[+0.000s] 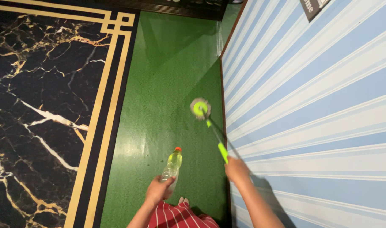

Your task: The person mops a green floor while holding a bottle of liquid, moving the mop head around the surface and near a doorway.

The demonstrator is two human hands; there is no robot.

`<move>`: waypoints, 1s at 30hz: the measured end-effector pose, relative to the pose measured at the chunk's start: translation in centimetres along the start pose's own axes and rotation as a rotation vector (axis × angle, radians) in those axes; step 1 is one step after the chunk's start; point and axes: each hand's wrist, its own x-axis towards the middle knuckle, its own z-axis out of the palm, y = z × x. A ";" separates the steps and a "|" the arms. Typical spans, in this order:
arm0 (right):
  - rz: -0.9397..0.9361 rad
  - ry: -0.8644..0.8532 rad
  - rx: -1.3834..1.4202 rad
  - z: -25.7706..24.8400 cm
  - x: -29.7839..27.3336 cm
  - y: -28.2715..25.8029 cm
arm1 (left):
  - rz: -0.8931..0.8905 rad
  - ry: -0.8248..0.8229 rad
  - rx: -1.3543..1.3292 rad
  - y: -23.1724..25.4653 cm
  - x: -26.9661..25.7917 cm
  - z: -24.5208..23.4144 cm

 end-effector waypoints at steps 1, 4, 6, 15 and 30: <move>-0.050 -0.020 -0.009 -1.3 -2.8 -0.4 | 0.003 -0.012 -0.020 0.3 0.2 0.2; -0.139 -0.222 -0.101 -4.3 -10.0 -2.2 | 0.035 -0.013 -0.018 0.6 0.4 0.4; -0.100 -0.209 -0.107 -5.0 -11.5 -4.4 | -0.004 -0.002 -0.051 1.1 0.6 0.6; -0.098 -0.053 -0.041 -2.3 2.0 -8.0 | 0.088 0.079 0.265 1.7 1.0 0.1; -0.144 -0.300 -0.151 -5.7 -11.2 -5.6 | -0.129 0.174 0.261 -4.8 -0.6 -7.5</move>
